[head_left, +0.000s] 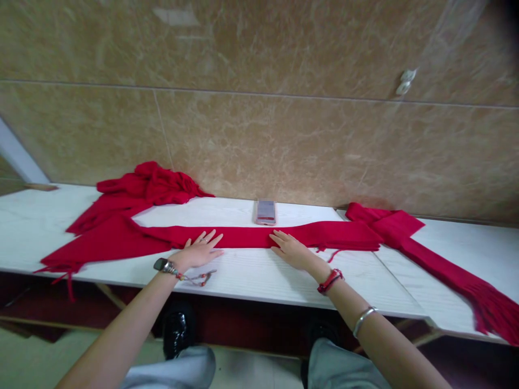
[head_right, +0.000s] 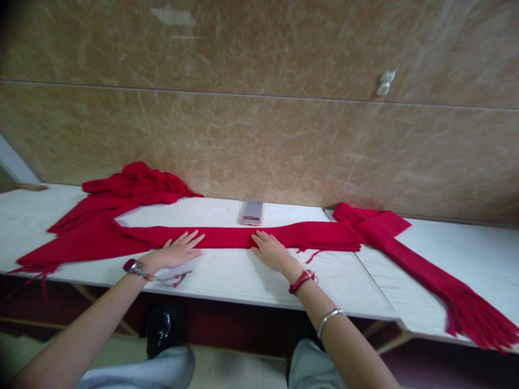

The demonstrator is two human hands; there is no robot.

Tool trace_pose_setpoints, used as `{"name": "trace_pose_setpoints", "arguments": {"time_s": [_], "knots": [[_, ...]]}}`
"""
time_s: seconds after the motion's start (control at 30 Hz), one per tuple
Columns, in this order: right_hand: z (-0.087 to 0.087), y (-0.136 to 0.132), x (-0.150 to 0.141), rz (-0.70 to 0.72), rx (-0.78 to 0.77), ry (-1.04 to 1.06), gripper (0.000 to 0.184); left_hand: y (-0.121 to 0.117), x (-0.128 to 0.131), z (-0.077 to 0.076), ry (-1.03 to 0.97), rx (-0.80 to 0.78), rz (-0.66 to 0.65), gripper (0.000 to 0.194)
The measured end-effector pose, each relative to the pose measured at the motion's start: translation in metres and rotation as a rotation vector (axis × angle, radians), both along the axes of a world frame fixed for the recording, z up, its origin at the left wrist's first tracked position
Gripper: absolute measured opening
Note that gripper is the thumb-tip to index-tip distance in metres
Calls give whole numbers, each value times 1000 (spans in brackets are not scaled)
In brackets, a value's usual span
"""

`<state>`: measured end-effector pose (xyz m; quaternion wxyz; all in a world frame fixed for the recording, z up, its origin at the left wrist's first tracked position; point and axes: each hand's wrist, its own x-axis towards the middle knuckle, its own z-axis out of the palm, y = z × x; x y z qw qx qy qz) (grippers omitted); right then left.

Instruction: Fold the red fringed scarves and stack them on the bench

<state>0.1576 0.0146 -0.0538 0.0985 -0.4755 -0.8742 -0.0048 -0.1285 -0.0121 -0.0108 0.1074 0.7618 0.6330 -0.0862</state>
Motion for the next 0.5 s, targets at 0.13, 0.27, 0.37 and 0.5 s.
{"name": "trace_pose_setpoints", "arguments": {"time_s": [0.13,0.27,0.37,0.5], "knots": [[12,-8,-10,24,61,-48,45,-5,-10,-1,10,33,48,60],[24,-13,-25,67,92,-84,42,2,1,-3,1,126,-36,51],[27,-13,-33,72,74,-159,38,12,13,-5,-25,239,-153,45],[27,-11,-37,94,100,-222,37,20,26,-10,-59,156,-204,51]]}}
